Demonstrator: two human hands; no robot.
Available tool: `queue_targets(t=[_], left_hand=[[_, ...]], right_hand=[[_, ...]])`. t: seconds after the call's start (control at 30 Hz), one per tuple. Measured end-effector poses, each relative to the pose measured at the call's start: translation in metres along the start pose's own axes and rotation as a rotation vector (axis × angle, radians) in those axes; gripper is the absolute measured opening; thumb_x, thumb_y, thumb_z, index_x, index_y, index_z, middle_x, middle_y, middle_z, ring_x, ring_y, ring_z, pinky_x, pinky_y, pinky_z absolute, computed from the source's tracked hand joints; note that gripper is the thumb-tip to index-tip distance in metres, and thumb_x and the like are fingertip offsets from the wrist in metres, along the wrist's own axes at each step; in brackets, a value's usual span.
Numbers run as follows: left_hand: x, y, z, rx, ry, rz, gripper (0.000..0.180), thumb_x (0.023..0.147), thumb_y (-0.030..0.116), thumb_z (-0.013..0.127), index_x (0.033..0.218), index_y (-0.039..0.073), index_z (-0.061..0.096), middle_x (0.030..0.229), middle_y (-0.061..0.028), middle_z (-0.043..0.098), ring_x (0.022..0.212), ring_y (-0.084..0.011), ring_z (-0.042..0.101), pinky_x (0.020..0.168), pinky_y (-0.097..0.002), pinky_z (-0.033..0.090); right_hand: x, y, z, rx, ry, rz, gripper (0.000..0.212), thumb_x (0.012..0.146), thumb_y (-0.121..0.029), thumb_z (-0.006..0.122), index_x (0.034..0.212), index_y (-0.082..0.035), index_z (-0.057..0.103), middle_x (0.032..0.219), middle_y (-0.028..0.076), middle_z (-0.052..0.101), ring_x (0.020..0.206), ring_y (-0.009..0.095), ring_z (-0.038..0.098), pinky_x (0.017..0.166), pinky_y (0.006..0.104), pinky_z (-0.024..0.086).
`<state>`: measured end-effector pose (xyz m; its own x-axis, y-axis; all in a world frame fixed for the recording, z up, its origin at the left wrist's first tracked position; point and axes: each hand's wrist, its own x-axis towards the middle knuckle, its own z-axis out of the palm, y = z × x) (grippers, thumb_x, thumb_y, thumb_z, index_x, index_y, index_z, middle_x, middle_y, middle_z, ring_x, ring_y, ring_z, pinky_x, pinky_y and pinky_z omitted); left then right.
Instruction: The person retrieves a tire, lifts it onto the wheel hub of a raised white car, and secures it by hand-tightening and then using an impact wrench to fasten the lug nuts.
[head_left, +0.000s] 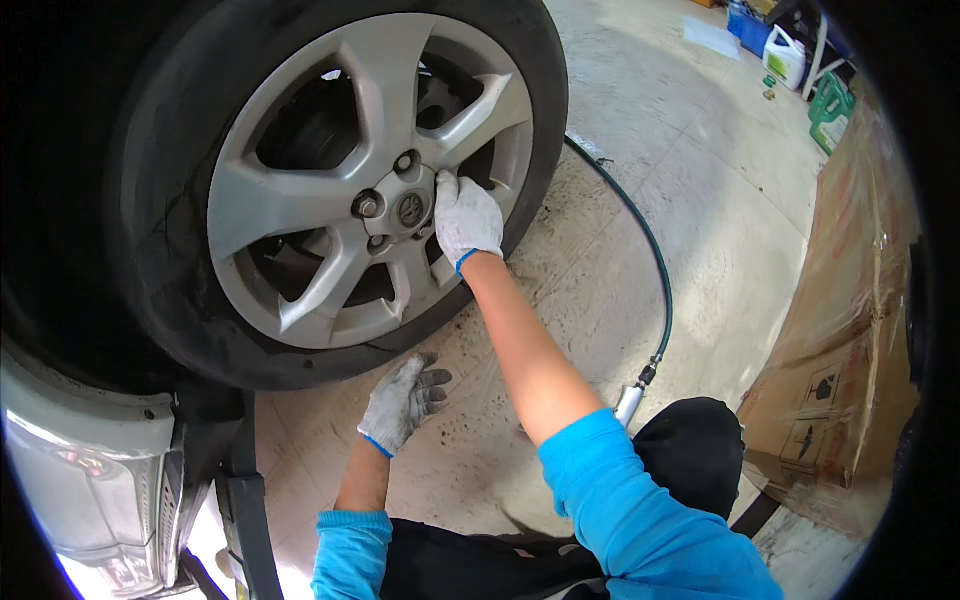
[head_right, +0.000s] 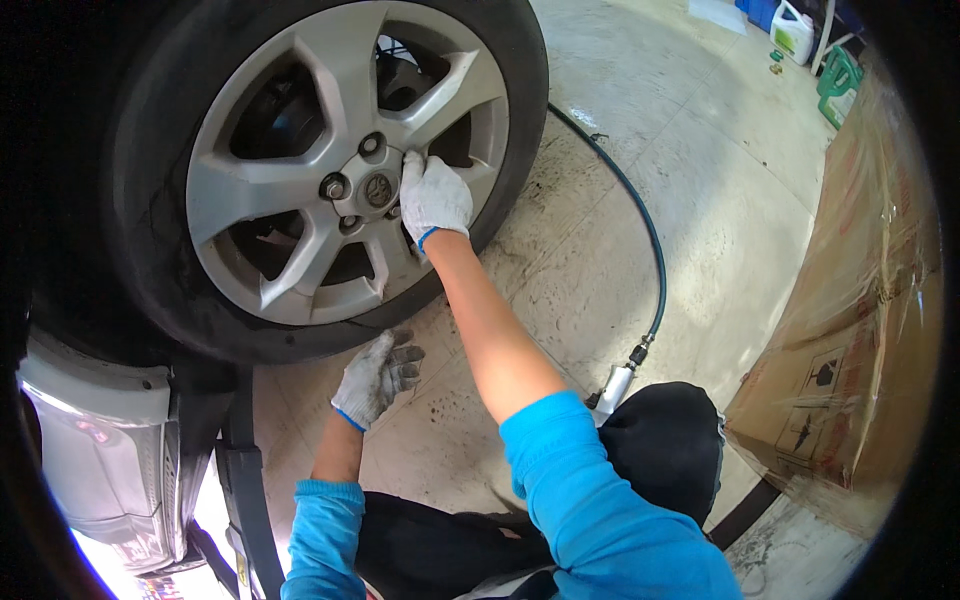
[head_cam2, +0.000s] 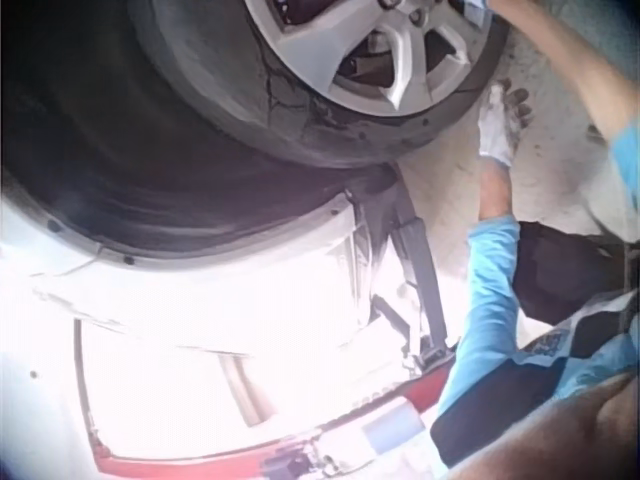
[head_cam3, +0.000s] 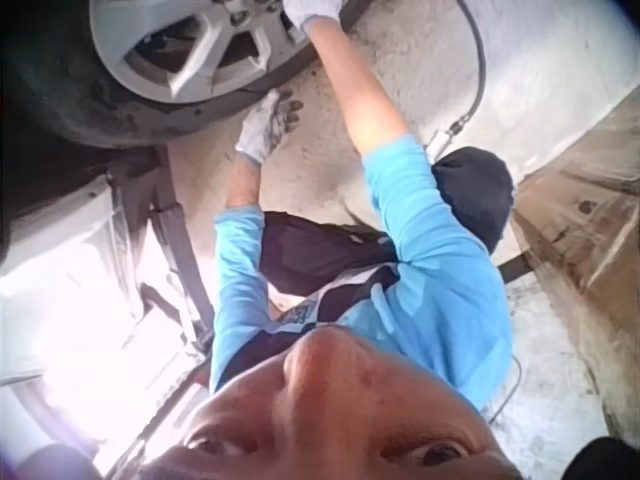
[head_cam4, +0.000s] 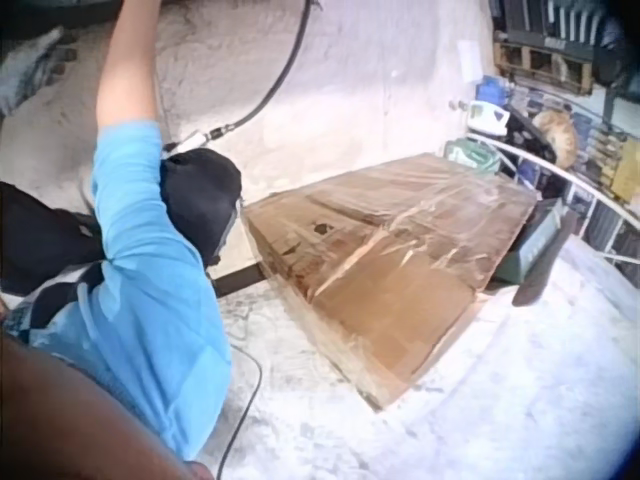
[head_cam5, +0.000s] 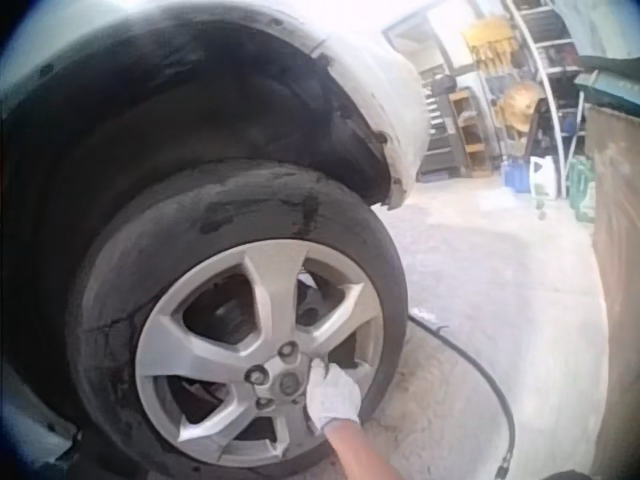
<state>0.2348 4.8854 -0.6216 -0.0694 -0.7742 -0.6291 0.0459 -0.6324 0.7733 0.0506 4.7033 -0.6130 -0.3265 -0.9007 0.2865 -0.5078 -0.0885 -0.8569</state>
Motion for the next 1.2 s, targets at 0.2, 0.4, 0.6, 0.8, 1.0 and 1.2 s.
queue_targets(t=[0.2,0.4,0.6,0.8,1.0,1.2], left_hand=[[0.002,0.001,0.004,-0.036,0.033,-0.030,0.058,0.106,0.049,0.044,0.136,0.001,0.052,0.112,-0.0182,0.068,0.079,-0.0199,0.063,0.071,-0.0341,0.055],[0.016,-0.001,0.002,-0.060,-0.065,-0.063,0.058,0.105,0.049,0.048,0.138,0.001,0.050,0.117,-0.0200,0.068,0.079,-0.0213,0.064,0.073,-0.0343,0.055],[0.034,0.001,0.018,0.000,-0.140,-0.079,0.055,0.105,0.044,0.051,0.138,0.000,0.050,0.119,-0.0193,0.067,0.082,-0.0214,0.065,0.074,-0.0342,0.056],[0.050,-0.004,0.031,0.311,-0.154,-0.014,0.050,0.102,0.040,0.056,0.134,0.002,0.055,0.115,-0.0136,0.070,0.085,-0.0187,0.068,0.075,-0.0352,0.057],[0.057,-0.024,0.006,1.302,-0.083,0.156,0.062,0.094,0.052,0.059,0.134,0.005,0.059,0.131,-0.0226,0.064,0.123,-0.0366,0.060,0.103,-0.0434,0.047],[0.085,-0.053,0.022,1.402,-0.230,0.110,0.064,0.093,0.051,0.060,0.134,0.003,0.059,0.134,-0.0226,0.062,0.124,-0.0376,0.059,0.102,-0.0447,0.048]], right_hand=[[-0.001,-0.004,0.006,0.179,-0.004,0.171,0.049,0.102,-0.043,0.042,0.101,0.001,0.064,0.099,0.032,0.068,0.094,0.049,0.065,0.086,0.0558,0.050],[-0.007,-0.006,-0.008,0.168,-0.028,0.226,0.058,0.102,-0.046,0.038,0.109,0.004,0.067,0.107,0.032,0.067,0.104,0.049,0.062,0.094,0.0530,0.046],[-0.001,-0.007,-0.006,0.108,-0.059,0.171,0.054,0.102,-0.042,0.036,0.113,0.002,0.066,0.112,0.032,0.065,0.109,0.047,0.060,0.095,0.0507,0.047],[-0.066,0.160,-0.027,-0.802,-0.649,0.072,0.037,0.093,-0.034,0.057,0.109,-0.004,0.072,0.115,0.025,0.069,0.108,0.039,0.068,0.091,0.0480,0.054],[-0.259,0.236,-0.112,-1.423,-1.367,-0.221,0.032,0.094,-0.019,0.059,0.122,-0.018,0.073,0.129,0.007,0.069,0.119,0.027,0.065,0.093,0.0489,0.053],[-0.261,0.231,-0.153,-1.087,-1.416,-0.600,0.018,0.091,-0.022,0.056,0.099,-0.018,0.071,0.105,0.008,0.073,0.106,0.029,0.069,0.091,0.0404,0.053]])
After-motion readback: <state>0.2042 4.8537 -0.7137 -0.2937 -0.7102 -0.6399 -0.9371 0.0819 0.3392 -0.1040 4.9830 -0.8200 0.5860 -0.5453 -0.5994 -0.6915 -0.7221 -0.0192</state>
